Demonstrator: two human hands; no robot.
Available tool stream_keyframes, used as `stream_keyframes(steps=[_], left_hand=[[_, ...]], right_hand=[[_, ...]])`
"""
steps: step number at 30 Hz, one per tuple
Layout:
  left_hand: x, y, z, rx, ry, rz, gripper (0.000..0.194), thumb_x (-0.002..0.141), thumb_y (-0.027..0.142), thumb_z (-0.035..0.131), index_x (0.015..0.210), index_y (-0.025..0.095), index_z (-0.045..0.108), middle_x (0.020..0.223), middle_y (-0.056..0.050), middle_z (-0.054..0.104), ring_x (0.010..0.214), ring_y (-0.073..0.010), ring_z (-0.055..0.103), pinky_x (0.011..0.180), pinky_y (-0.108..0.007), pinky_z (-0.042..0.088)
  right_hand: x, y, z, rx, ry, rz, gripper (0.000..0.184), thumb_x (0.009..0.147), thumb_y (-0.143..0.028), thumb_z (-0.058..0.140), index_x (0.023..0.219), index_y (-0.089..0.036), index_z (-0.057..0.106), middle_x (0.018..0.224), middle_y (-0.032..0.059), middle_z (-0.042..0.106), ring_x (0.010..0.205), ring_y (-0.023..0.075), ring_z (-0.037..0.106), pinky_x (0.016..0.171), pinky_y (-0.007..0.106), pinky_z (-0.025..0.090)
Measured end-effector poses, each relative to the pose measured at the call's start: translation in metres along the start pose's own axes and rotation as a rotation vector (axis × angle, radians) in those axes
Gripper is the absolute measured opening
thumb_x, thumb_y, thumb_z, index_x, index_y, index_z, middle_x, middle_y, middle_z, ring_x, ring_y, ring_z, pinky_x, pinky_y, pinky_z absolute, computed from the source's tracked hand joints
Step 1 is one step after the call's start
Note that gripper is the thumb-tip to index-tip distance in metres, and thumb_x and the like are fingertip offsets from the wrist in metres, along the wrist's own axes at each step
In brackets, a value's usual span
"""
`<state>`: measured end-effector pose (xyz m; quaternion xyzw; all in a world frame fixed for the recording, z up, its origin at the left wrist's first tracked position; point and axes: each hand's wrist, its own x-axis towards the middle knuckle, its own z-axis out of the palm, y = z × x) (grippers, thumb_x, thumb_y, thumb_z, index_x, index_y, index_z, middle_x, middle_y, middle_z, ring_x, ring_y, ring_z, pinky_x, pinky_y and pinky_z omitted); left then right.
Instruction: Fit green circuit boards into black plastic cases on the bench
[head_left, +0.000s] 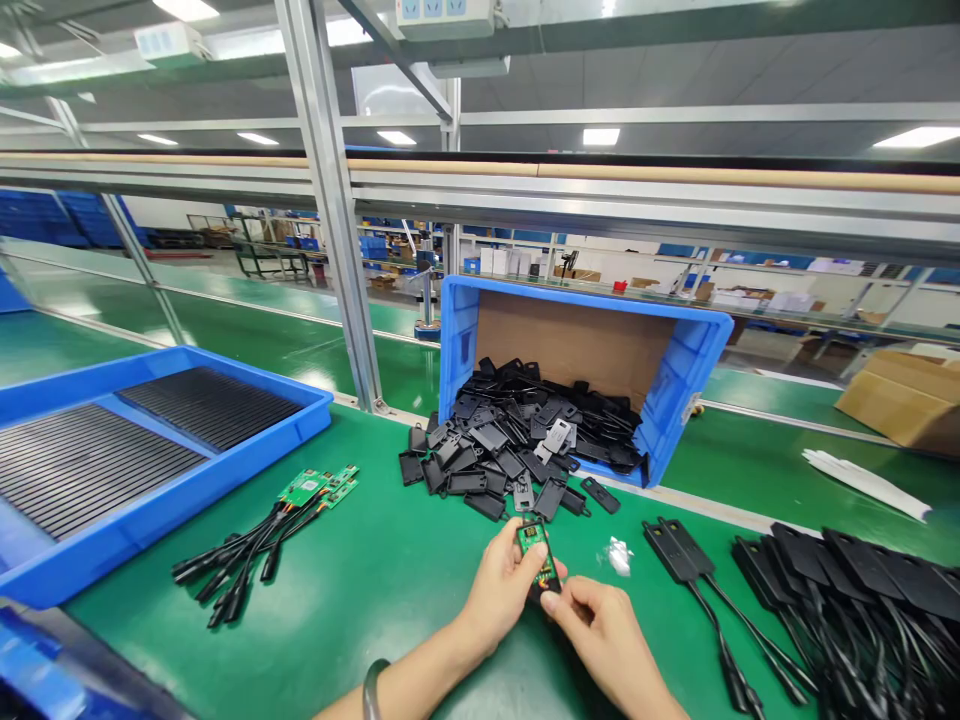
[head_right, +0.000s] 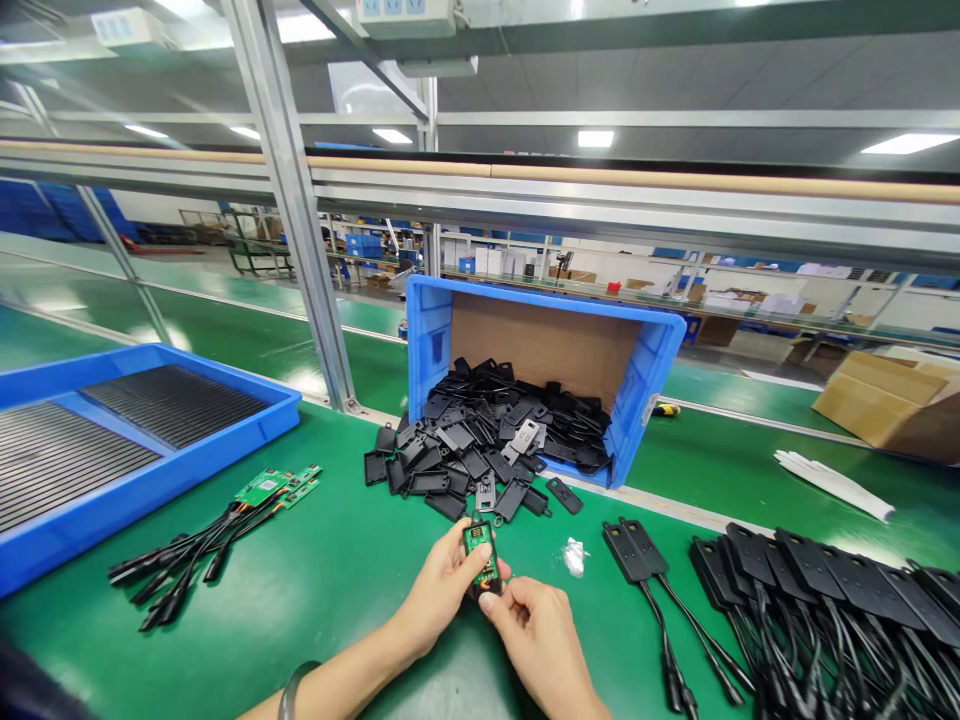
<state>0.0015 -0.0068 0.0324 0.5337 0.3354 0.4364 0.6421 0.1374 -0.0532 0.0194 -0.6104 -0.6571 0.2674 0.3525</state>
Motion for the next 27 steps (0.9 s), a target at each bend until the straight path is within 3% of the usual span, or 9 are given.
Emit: stream_keyframes(steps=[2, 4, 6, 8, 12, 18, 27], left_hand=[[0.002, -0.002, 0.000, 0.133, -0.003, 0.020, 0.018, 0.080, 0.036, 0.053, 0.079, 0.020, 0.044, 0.059, 0.002, 0.058, 0.053, -0.0128, 0.054, 0.049, -0.021, 0.039], [0.003, -0.006, -0.001, 0.305, -0.012, 0.065, 0.019, 0.077, 0.028, 0.051, 0.066, 0.021, 0.039, 0.053, 0.005, 0.050, 0.049, -0.0114, 0.051, 0.045, -0.019, 0.035], [0.004, -0.010, -0.003, 0.386, -0.052, 0.067, 0.018, 0.077, 0.025, 0.048, 0.064, 0.021, 0.036, 0.050, 0.007, 0.048, 0.046, -0.0115, 0.051, 0.042, -0.019, 0.035], [0.004, -0.012, -0.005, 0.378, -0.114, 0.032, 0.012, 0.079, 0.026, 0.044, 0.068, 0.021, 0.040, 0.051, 0.007, 0.051, 0.044, -0.0124, 0.052, 0.041, -0.020, 0.037], [0.003, -0.013, -0.007, 0.417, -0.164, -0.023, 0.006, 0.077, 0.023, 0.043, 0.073, 0.021, 0.046, 0.049, 0.006, 0.053, 0.041, -0.0126, 0.052, 0.040, -0.020, 0.039], [-0.003, -0.010, -0.003, 0.549, -0.209, 0.006, 0.010, 0.078, 0.024, 0.042, 0.069, 0.021, 0.043, 0.046, 0.007, 0.047, 0.047, -0.0147, 0.059, 0.041, -0.018, 0.036], [-0.004, -0.006, -0.002, 0.638, -0.210, 0.009, 0.011, 0.076, 0.023, 0.041, 0.066, 0.022, 0.041, 0.044, 0.008, 0.047, 0.046, -0.0147, 0.058, 0.043, -0.019, 0.034]], right_hand=[[-0.002, 0.000, -0.004, -0.062, 0.076, -0.126, 0.043, 0.087, -0.048, 0.051, 0.055, -0.019, 0.045, 0.055, -0.0030, 0.042, 0.050, 0.0121, 0.038, 0.049, 0.024, 0.029], [-0.003, -0.001, -0.009, -0.103, 0.161, -0.265, 0.031, 0.090, -0.042, 0.051, 0.070, -0.020, 0.057, 0.063, -0.0009, 0.050, 0.054, 0.0134, 0.045, 0.052, 0.024, 0.035], [-0.003, -0.002, -0.014, -0.141, 0.202, -0.401, 0.019, 0.093, -0.035, 0.050, 0.092, -0.021, 0.062, 0.078, 0.0023, 0.057, 0.066, 0.0159, 0.053, 0.059, 0.025, 0.042], [-0.003, -0.002, -0.017, -0.194, 0.209, -0.488, 0.017, 0.094, -0.029, 0.049, 0.106, -0.023, 0.060, 0.088, 0.0042, 0.059, 0.078, 0.0181, 0.056, 0.066, 0.027, 0.045], [-0.001, 0.002, -0.019, -0.245, 0.210, -0.502, 0.021, 0.094, -0.020, 0.046, 0.111, -0.024, 0.058, 0.091, 0.0044, 0.058, 0.083, 0.0191, 0.056, 0.071, 0.030, 0.046], [0.001, 0.007, -0.019, -0.435, 0.252, -0.578, 0.014, 0.094, -0.019, 0.046, 0.098, -0.021, 0.060, 0.085, 0.0051, 0.057, 0.075, 0.0203, 0.054, 0.064, 0.033, 0.042], [0.002, 0.010, -0.016, -0.326, 0.246, -0.584, 0.006, 0.093, -0.017, 0.051, 0.093, -0.020, 0.056, 0.084, 0.0027, 0.060, 0.076, 0.0187, 0.055, 0.067, 0.033, 0.040]])
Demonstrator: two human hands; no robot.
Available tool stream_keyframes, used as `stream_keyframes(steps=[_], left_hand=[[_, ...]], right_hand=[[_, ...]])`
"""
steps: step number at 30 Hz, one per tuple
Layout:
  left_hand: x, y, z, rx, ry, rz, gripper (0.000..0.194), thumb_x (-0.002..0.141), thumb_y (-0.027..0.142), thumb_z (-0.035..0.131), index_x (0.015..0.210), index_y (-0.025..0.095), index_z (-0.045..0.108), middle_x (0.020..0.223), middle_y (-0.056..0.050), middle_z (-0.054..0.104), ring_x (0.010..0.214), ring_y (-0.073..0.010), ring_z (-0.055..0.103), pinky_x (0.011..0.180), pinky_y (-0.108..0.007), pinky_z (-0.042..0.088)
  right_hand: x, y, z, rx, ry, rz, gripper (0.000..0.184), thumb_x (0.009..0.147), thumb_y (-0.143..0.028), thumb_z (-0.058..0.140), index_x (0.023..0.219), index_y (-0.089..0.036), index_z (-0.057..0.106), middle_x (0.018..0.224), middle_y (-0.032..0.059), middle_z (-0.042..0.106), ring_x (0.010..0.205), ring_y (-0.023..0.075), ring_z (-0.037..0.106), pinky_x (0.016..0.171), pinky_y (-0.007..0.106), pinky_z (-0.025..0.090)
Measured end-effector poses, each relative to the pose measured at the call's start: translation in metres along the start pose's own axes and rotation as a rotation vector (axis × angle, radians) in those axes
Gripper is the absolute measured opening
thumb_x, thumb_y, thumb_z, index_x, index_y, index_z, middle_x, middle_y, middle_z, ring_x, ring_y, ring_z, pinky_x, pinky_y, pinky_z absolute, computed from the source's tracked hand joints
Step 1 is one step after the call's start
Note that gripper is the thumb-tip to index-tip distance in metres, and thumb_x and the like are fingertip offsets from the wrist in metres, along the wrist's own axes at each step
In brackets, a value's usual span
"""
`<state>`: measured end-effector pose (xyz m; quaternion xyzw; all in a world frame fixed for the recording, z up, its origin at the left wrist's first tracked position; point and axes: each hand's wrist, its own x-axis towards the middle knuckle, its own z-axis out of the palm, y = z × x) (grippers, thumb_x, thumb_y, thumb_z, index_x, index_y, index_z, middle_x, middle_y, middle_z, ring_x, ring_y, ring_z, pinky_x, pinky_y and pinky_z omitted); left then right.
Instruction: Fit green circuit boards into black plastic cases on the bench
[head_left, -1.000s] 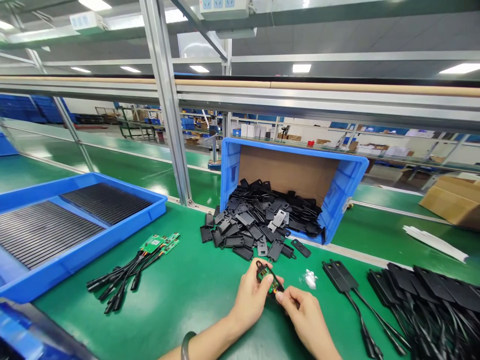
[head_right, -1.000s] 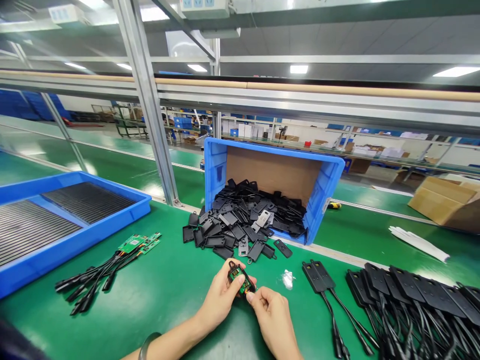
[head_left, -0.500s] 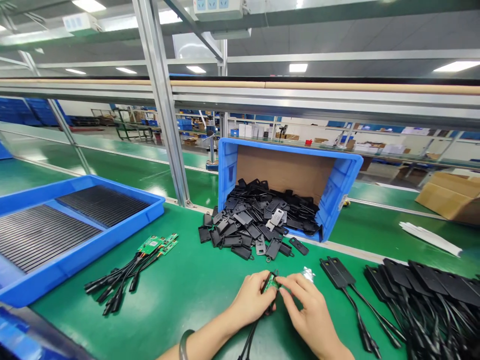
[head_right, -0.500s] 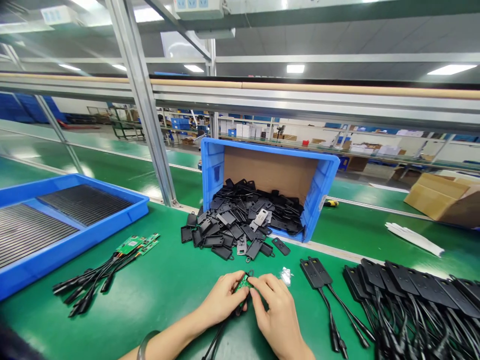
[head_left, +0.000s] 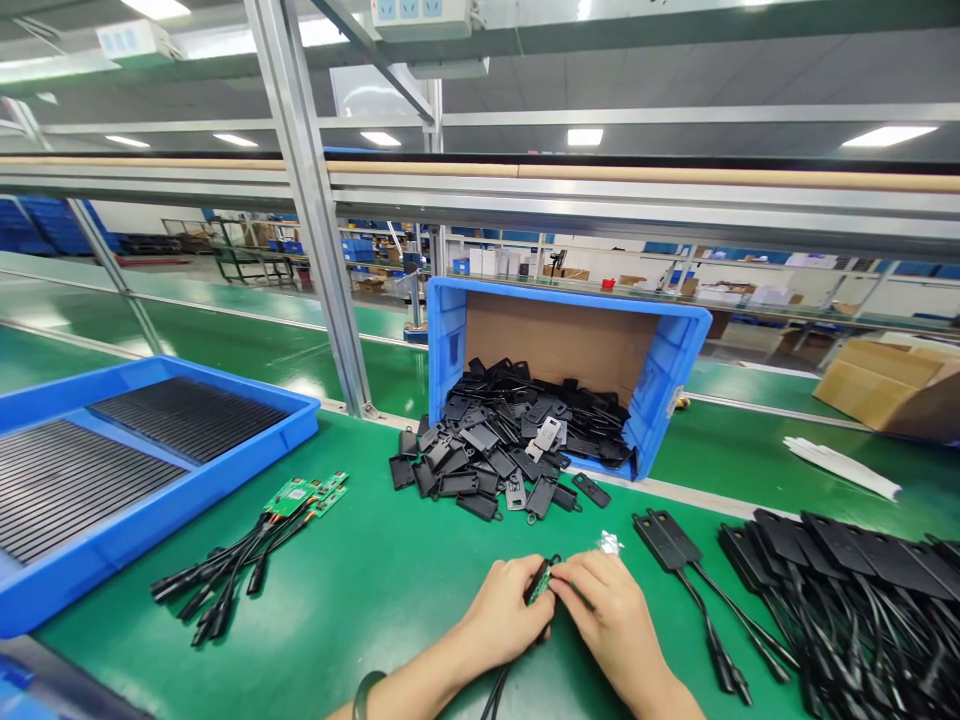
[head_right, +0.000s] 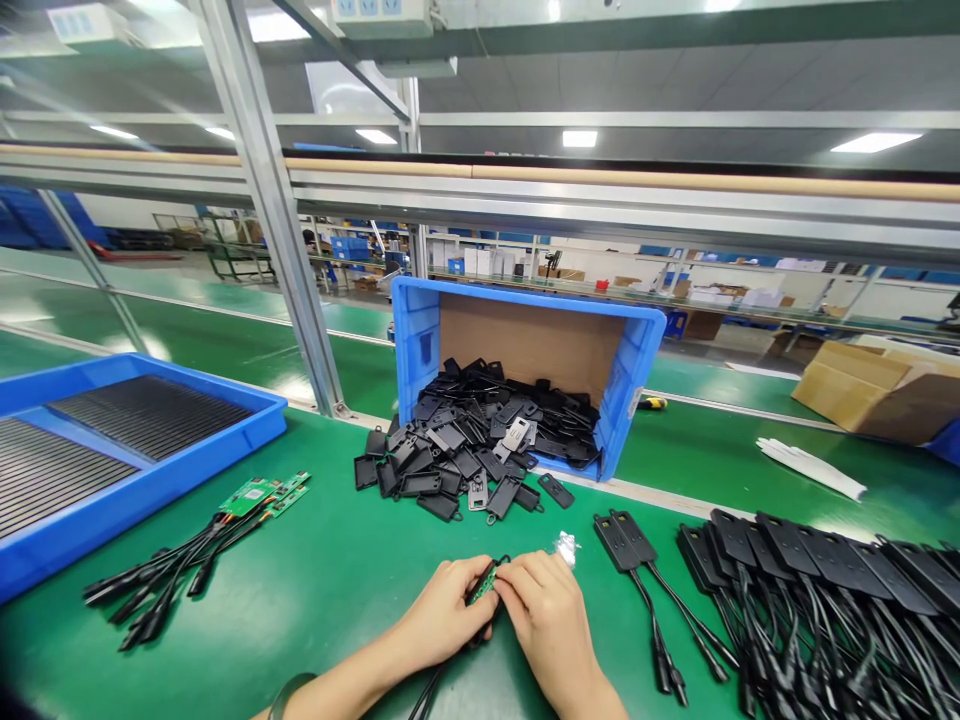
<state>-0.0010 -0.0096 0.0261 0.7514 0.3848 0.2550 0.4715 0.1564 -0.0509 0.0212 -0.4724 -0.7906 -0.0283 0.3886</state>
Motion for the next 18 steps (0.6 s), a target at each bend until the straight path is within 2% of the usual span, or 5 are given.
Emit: stream_keyframes(steps=[5, 9, 12, 14, 18], left_hand=[[-0.001, -0.001, 0.001, 0.041, 0.004, -0.004, 0.008, 0.073, 0.020, 0.042, 0.066, 0.022, 0.044, 0.045, 0.006, 0.052, 0.042, -0.0132, 0.052, 0.044, -0.020, 0.035], [0.003, -0.006, 0.002, -0.120, -0.029, -0.092, 0.005, 0.070, 0.021, 0.044, 0.067, 0.021, 0.047, 0.046, 0.005, 0.055, 0.039, -0.0136, 0.052, 0.039, -0.020, 0.037], [0.007, -0.009, 0.002, -0.196, -0.020, -0.132, 0.006, 0.071, 0.025, 0.044, 0.069, 0.021, 0.047, 0.047, 0.004, 0.056, 0.037, -0.0131, 0.051, 0.035, -0.019, 0.037], [0.010, -0.012, 0.002, -0.235, -0.001, -0.154, 0.009, 0.073, 0.029, 0.044, 0.072, 0.021, 0.045, 0.050, 0.002, 0.058, 0.037, -0.0126, 0.051, 0.032, -0.018, 0.035], [0.014, -0.017, 0.003, -0.362, 0.026, -0.195, 0.020, 0.075, 0.040, 0.044, 0.079, 0.021, 0.042, 0.056, 0.001, 0.059, 0.041, -0.0126, 0.055, 0.032, -0.016, 0.034]], right_hand=[[-0.001, 0.003, 0.006, -0.026, -0.048, -0.008, 0.012, 0.095, -0.015, 0.044, 0.090, -0.020, 0.053, 0.082, 0.0026, 0.058, 0.074, 0.0193, 0.053, 0.066, 0.033, 0.039], [0.002, 0.003, 0.010, -0.125, -0.141, 0.022, 0.019, 0.097, -0.017, 0.034, 0.083, -0.019, 0.047, 0.079, 0.0034, 0.053, 0.072, 0.0205, 0.050, 0.064, 0.033, 0.040], [0.005, 0.011, 0.005, -0.145, -0.270, 0.166, 0.019, 0.097, -0.018, 0.034, 0.081, -0.020, 0.045, 0.081, 0.0016, 0.053, 0.075, 0.0175, 0.052, 0.067, 0.029, 0.043], [0.004, 0.023, -0.001, -0.250, -0.323, 0.306, 0.019, 0.097, -0.019, 0.036, 0.081, -0.020, 0.046, 0.082, 0.0016, 0.053, 0.076, 0.0161, 0.053, 0.070, 0.027, 0.045], [-0.002, 0.049, -0.013, -0.491, -0.327, 0.488, 0.019, 0.094, -0.015, 0.040, 0.078, -0.015, 0.052, 0.078, 0.0084, 0.056, 0.076, 0.0240, 0.057, 0.069, 0.036, 0.045]])
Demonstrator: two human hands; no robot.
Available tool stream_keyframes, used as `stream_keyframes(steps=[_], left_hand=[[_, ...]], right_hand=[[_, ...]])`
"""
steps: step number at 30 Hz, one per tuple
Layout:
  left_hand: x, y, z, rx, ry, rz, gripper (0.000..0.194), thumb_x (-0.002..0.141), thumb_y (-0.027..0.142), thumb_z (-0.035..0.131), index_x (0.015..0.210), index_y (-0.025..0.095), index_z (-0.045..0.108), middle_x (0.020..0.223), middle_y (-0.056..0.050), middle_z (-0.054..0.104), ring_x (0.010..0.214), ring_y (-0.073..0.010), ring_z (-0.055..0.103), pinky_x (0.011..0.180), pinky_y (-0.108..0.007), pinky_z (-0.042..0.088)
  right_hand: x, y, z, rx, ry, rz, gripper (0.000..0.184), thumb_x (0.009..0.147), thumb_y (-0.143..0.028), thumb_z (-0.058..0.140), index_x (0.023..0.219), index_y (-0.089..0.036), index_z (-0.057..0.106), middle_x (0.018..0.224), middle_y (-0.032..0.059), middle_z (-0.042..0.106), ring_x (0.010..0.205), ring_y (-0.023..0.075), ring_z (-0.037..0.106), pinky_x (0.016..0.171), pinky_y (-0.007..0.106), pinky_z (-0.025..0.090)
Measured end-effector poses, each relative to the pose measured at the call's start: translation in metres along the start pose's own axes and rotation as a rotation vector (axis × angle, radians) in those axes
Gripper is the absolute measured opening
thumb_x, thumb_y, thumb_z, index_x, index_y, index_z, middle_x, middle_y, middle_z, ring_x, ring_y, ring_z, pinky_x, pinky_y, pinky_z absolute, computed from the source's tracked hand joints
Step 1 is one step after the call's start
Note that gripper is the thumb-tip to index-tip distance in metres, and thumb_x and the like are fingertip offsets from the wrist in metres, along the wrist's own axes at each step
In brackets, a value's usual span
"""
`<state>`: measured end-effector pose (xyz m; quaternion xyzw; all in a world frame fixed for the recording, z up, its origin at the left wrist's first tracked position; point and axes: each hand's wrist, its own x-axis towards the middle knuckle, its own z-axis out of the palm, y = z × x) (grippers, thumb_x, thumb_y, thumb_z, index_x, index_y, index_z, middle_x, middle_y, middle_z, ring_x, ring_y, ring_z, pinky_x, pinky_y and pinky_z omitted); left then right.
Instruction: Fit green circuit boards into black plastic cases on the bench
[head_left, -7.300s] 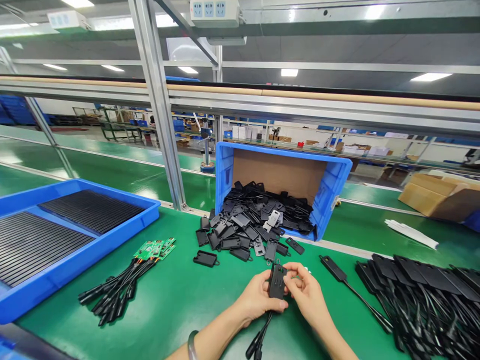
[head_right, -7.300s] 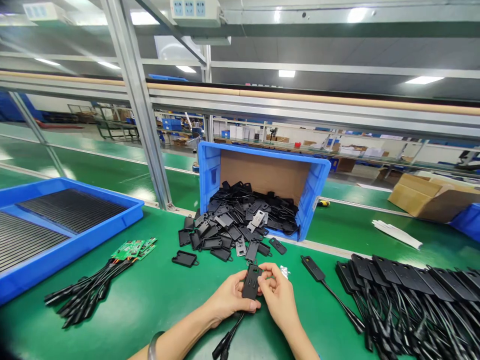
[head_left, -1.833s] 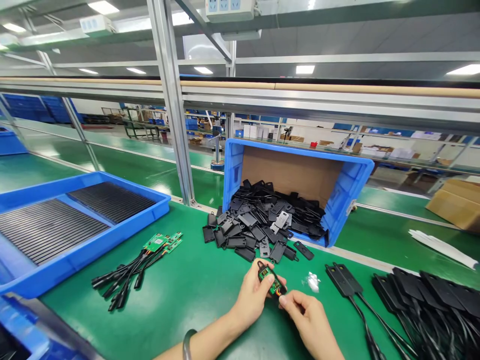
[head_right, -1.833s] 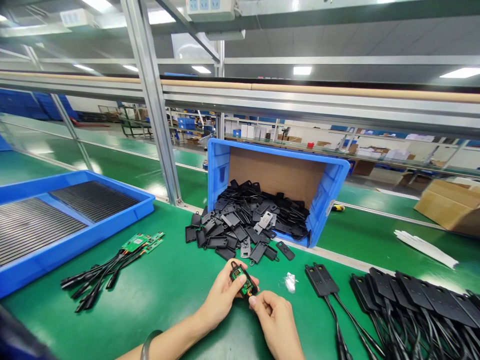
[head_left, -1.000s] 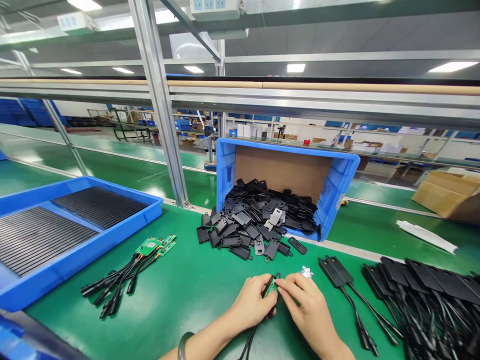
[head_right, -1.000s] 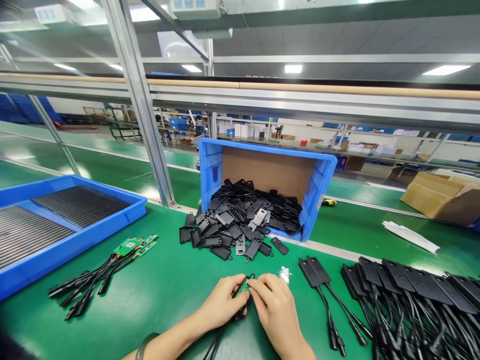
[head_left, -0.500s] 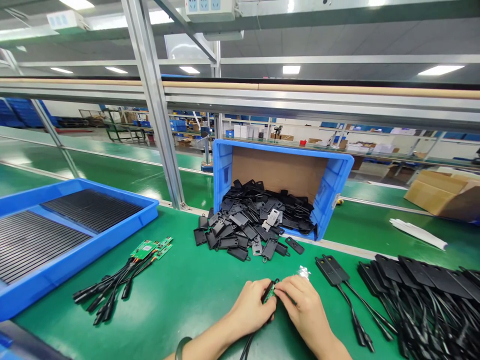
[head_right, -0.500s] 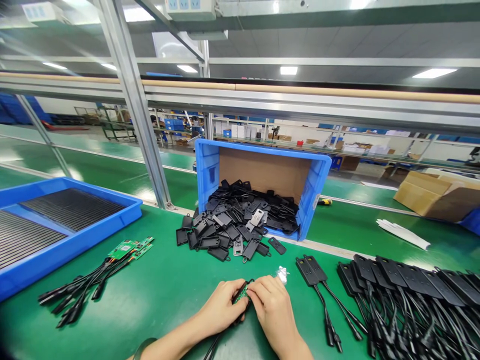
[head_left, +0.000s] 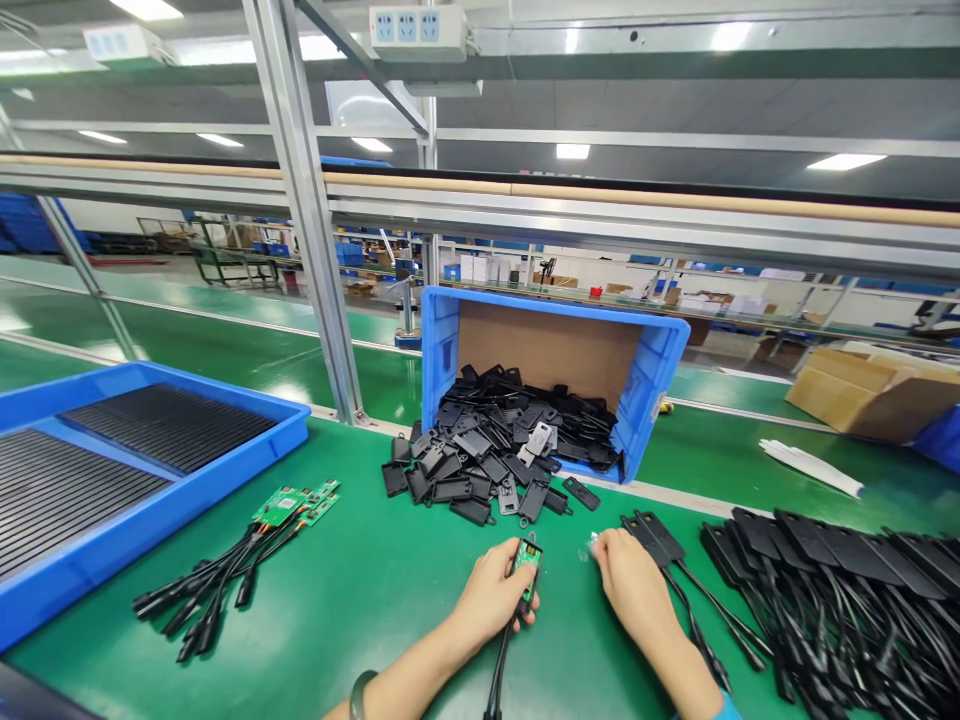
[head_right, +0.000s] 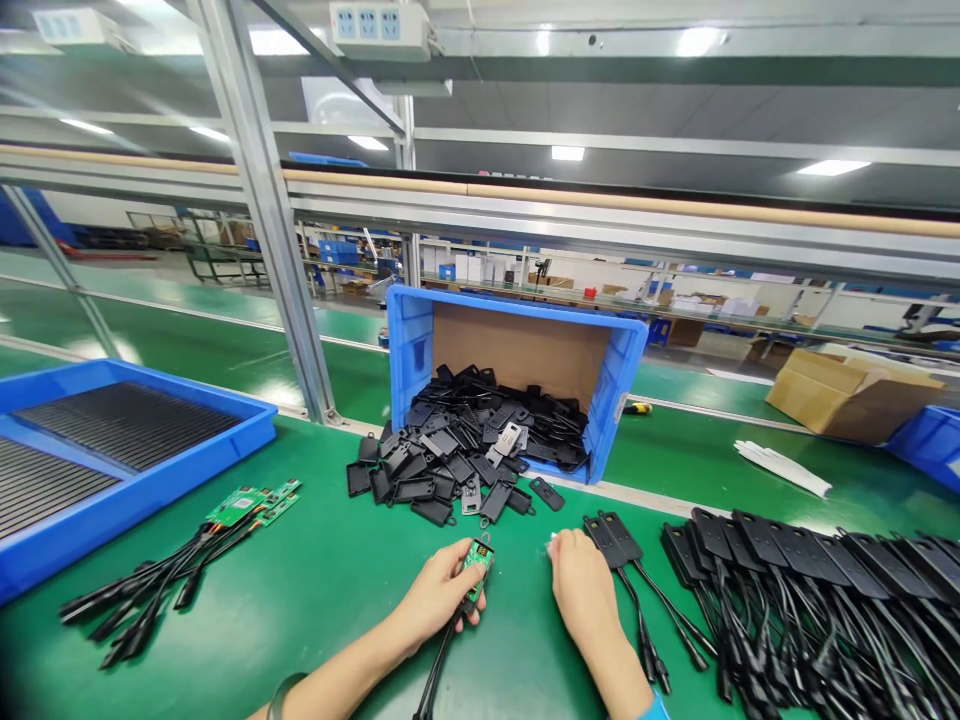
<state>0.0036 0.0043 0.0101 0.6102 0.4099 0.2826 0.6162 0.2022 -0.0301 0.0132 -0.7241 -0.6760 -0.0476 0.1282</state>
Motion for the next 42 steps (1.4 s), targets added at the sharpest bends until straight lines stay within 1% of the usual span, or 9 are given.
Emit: stream_keyframes(steps=[5, 10, 16, 19, 22, 27, 29, 36, 42], left_hand=[[0.000, 0.002, -0.003, -0.158, -0.010, 0.002, 0.033, 0.070, 0.045, 0.053, 0.087, 0.018, 0.044, 0.063, 0.002, 0.057, 0.047, -0.0106, 0.055, 0.037, -0.017, 0.037], [-0.005, 0.008, -0.008, -0.306, -0.066, 0.013, 0.050, 0.052, 0.026, 0.068, 0.096, 0.015, 0.046, 0.074, 0.000, 0.060, 0.059, -0.0087, 0.053, 0.052, -0.019, 0.044], [-0.010, 0.011, -0.011, -0.444, -0.094, -0.042, 0.067, 0.050, 0.026, 0.074, 0.107, 0.013, 0.043, 0.087, -0.009, 0.065, 0.065, -0.0148, 0.061, 0.058, -0.027, 0.047], [-0.010, 0.009, -0.011, -0.479, -0.107, -0.050, 0.069, 0.047, 0.028, 0.078, 0.105, 0.013, 0.043, 0.088, -0.009, 0.065, 0.061, -0.0145, 0.061, 0.056, -0.027, 0.047], [-0.008, 0.007, -0.010, -0.508, -0.116, -0.062, 0.075, 0.043, 0.029, 0.083, 0.105, 0.014, 0.043, 0.084, -0.009, 0.066, 0.060, -0.0154, 0.062, 0.057, -0.028, 0.048], [-0.008, 0.004, -0.008, -0.521, -0.214, -0.050, 0.076, 0.039, 0.026, 0.088, 0.104, 0.012, 0.051, 0.079, -0.007, 0.066, 0.062, -0.0149, 0.062, 0.061, -0.028, 0.048], [-0.008, 0.004, -0.007, -0.538, -0.261, -0.042, 0.078, 0.038, 0.022, 0.089, 0.107, 0.013, 0.053, 0.081, -0.006, 0.066, 0.064, -0.0140, 0.062, 0.065, -0.027, 0.049], [-0.009, 0.002, -0.007, -0.524, -0.289, -0.004, 0.073, 0.043, 0.020, 0.088, 0.107, 0.013, 0.056, 0.085, -0.007, 0.066, 0.082, -0.0192, 0.063, 0.072, -0.029, 0.050], [-0.007, 0.003, -0.005, -0.398, -0.288, 0.056, 0.056, 0.059, 0.027, 0.078, 0.109, 0.016, 0.055, 0.085, -0.003, 0.063, 0.062, -0.0113, 0.060, 0.054, -0.021, 0.047]], right_hand=[[0.013, 0.006, -0.006, -0.133, 0.010, 0.049, 0.022, 0.091, -0.010, 0.041, 0.077, -0.013, 0.058, 0.077, 0.0113, 0.059, 0.078, 0.0276, 0.058, 0.066, 0.036, 0.042], [0.057, -0.002, -0.011, -0.141, 0.029, -0.003, 0.017, 0.090, -0.011, 0.046, 0.088, -0.013, 0.063, 0.088, 0.0107, 0.063, 0.088, 0.0240, 0.058, 0.074, 0.031, 0.043], [0.087, -0.005, -0.003, -0.089, 0.009, 0.015, 0.015, 0.082, -0.004, 0.051, 0.079, -0.010, 0.065, 0.078, 0.0097, 0.066, 0.081, 0.0226, 0.061, 0.074, 0.033, 0.045], [0.076, -0.004, -0.009, 0.007, 0.064, 0.064, 0.027, 0.085, -0.007, 0.041, 0.100, -0.007, 0.063, 0.081, 0.0127, 0.067, 0.078, 0.0245, 0.062, 0.070, 0.034, 0.045], [0.053, -0.008, -0.017, 0.192, 0.124, 0.097, 0.045, 0.087, -0.018, 0.035, 0.131, -0.007, 0.040, 0.079, 0.0058, 0.065, 0.067, 0.0196, 0.061, 0.065, 0.030, 0.046], [0.010, -0.036, -0.023, 1.080, 0.060, 0.103, 0.045, 0.081, -0.046, 0.049, 0.111, -0.013, 0.050, 0.064, -0.0012, 0.056, 0.054, 0.0162, 0.052, 0.049, 0.026, 0.041], [-0.001, -0.047, -0.020, 1.236, 0.006, 0.123, 0.042, 0.077, -0.049, 0.058, 0.102, -0.016, 0.051, 0.064, -0.0012, 0.057, 0.057, 0.0165, 0.054, 0.050, 0.025, 0.041], [-0.012, -0.053, -0.003, 1.396, -0.104, 0.105, 0.038, 0.079, -0.050, 0.063, 0.100, -0.020, 0.050, 0.074, -0.0014, 0.055, 0.059, 0.0147, 0.058, 0.056, 0.027, 0.049], [-0.012, -0.052, -0.005, 1.391, -0.083, 0.184, 0.049, 0.076, -0.058, 0.062, 0.104, -0.019, 0.050, 0.074, -0.0006, 0.053, 0.055, 0.0159, 0.059, 0.048, 0.027, 0.049]])
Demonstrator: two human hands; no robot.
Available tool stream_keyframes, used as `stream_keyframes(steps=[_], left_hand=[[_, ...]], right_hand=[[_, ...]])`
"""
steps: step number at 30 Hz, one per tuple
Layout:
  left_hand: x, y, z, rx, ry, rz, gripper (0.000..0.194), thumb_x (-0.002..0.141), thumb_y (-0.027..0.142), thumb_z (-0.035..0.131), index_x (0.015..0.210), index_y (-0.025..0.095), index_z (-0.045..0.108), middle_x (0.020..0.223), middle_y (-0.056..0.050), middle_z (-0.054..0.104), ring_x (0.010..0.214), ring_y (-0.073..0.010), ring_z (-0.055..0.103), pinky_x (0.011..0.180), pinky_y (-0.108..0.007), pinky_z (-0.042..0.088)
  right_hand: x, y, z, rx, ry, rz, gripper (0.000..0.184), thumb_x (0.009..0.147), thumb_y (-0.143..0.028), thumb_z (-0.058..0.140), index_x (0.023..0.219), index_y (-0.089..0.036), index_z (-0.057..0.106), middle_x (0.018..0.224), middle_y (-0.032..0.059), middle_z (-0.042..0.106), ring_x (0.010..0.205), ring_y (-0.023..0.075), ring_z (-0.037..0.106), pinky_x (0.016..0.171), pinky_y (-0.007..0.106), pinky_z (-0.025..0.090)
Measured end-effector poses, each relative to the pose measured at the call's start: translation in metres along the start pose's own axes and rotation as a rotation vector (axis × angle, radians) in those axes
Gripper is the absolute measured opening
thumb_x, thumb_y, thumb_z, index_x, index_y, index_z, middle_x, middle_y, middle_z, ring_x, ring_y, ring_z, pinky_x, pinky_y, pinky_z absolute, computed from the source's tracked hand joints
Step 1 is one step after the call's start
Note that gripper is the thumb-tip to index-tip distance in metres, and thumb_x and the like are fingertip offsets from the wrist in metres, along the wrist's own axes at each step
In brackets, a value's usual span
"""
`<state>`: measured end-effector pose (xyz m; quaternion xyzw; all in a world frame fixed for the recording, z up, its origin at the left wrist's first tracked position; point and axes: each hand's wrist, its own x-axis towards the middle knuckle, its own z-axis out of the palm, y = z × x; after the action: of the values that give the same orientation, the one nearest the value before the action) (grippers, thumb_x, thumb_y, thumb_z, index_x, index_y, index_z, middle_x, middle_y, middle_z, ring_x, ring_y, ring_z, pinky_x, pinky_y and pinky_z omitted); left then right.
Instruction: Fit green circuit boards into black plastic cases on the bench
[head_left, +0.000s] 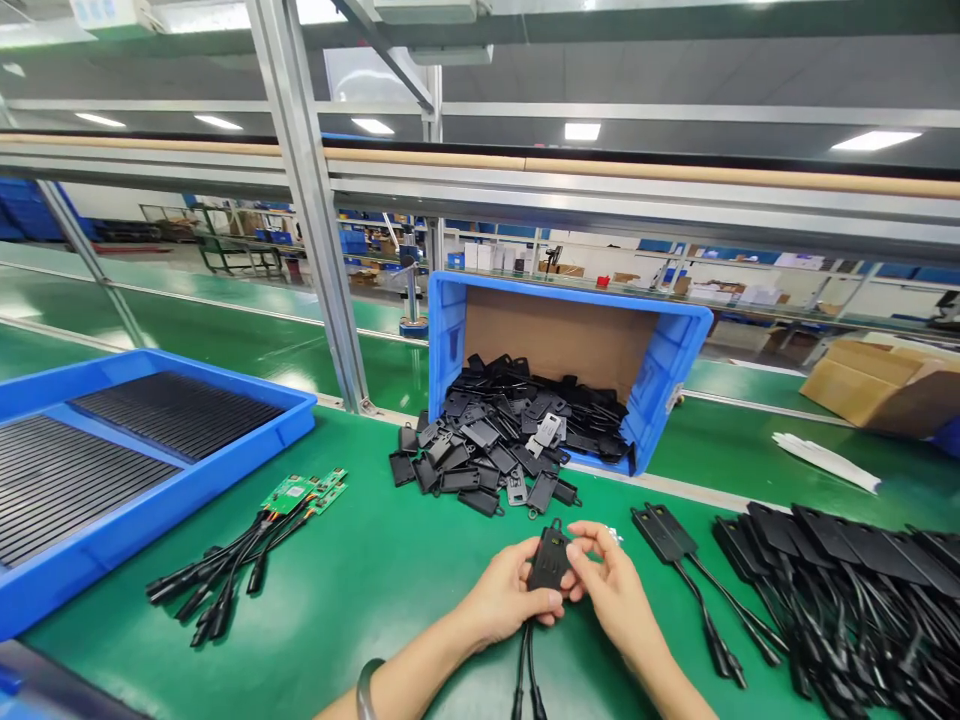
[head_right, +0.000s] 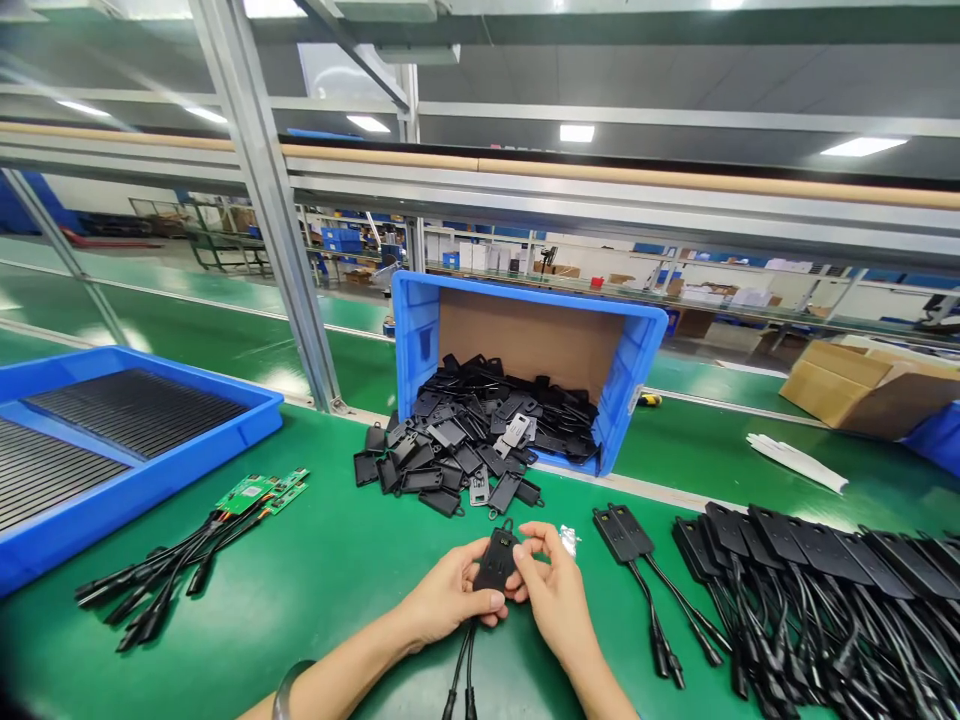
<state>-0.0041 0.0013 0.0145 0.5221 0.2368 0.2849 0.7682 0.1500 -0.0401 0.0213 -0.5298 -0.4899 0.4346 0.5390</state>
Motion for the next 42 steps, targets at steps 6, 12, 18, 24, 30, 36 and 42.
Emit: stream_keyframes(steps=[6, 12, 18, 24, 30, 36, 42], left_hand=[[-0.001, -0.001, 0.005, 0.072, -0.018, -0.050, 0.041, 0.063, 0.023, 0.070, 0.100, 0.015, 0.055, 0.081, -0.004, 0.063, 0.064, -0.0128, 0.062, 0.056, -0.022, 0.049], [0.001, -0.002, 0.012, -0.020, 0.014, 0.067, 0.063, 0.063, 0.026, 0.077, 0.119, 0.018, 0.049, 0.095, -0.008, 0.063, 0.078, -0.0177, 0.064, 0.068, -0.027, 0.050], [-0.001, -0.005, 0.008, -0.035, -0.085, 0.004, 0.118, 0.056, 0.037, 0.085, 0.144, 0.023, 0.007, 0.128, -0.017, 0.049, 0.114, -0.0255, 0.052, 0.088, -0.034, 0.045], [0.001, -0.005, -0.004, 0.033, -0.001, -0.004, 0.115, 0.058, 0.044, 0.082, 0.143, 0.015, 0.010, 0.132, -0.024, 0.046, 0.118, -0.0303, 0.048, 0.095, -0.043, 0.041], [0.003, -0.006, -0.009, 0.066, 0.007, 0.005, 0.102, 0.062, 0.042, 0.081, 0.140, 0.018, 0.020, 0.130, -0.021, 0.048, 0.113, -0.0286, 0.052, 0.095, -0.042, 0.042], [0.004, -0.009, -0.015, 0.099, -0.002, 0.008, 0.096, 0.065, 0.043, 0.078, 0.139, 0.021, 0.022, 0.131, -0.018, 0.048, 0.110, -0.0263, 0.054, 0.093, -0.039, 0.043], [0.000, 0.000, -0.011, 0.103, 0.035, 0.005, 0.098, 0.063, 0.046, 0.078, 0.139, 0.018, 0.023, 0.130, -0.018, 0.049, 0.105, -0.0260, 0.056, 0.087, -0.036, 0.046]], right_hand=[[0.003, -0.002, -0.002, -0.129, -0.094, 0.025, 0.045, 0.084, -0.061, 0.047, 0.077, -0.017, 0.055, 0.061, -0.0026, 0.049, 0.048, 0.0110, 0.045, 0.046, 0.023, 0.037], [-0.005, 0.004, 0.009, -0.397, 0.022, -0.163, 0.041, 0.084, -0.046, 0.050, 0.113, -0.018, 0.056, 0.087, 0.0054, 0.056, 0.076, 0.0209, 0.056, 0.066, 0.032, 0.050], [0.000, 0.001, -0.013, -1.012, 0.117, -0.264, 0.046, 0.087, -0.024, 0.045, 0.131, -0.009, 0.041, 0.100, 0.0116, 0.053, 0.090, 0.0230, 0.056, 0.081, 0.036, 0.050], [0.015, -0.007, -0.071, -1.385, 0.260, -0.011, 0.040, 0.083, -0.014, 0.050, 0.120, 0.002, 0.052, 0.097, 0.0190, 0.055, 0.089, 0.0331, 0.057, 0.080, 0.045, 0.049], [0.017, 0.002, -0.089, -1.443, 0.271, 0.127, 0.066, 0.083, -0.029, 0.058, 0.138, -0.003, 0.034, 0.130, 0.0284, 0.040, 0.120, 0.0432, 0.038, 0.089, 0.050, 0.042], [0.025, 0.022, -0.093, -1.428, 0.255, 0.282, 0.088, 0.086, -0.062, 0.042, 0.145, -0.003, 0.015, 0.150, 0.0255, 0.006, 0.136, 0.0427, 0.001, 0.105, 0.060, 0.014], [0.025, 0.015, -0.098, -1.425, 0.281, 0.282, 0.080, 0.084, -0.046, 0.050, 0.144, -0.004, 0.019, 0.146, 0.0272, 0.020, 0.132, 0.0423, 0.021, 0.103, 0.054, 0.020]])
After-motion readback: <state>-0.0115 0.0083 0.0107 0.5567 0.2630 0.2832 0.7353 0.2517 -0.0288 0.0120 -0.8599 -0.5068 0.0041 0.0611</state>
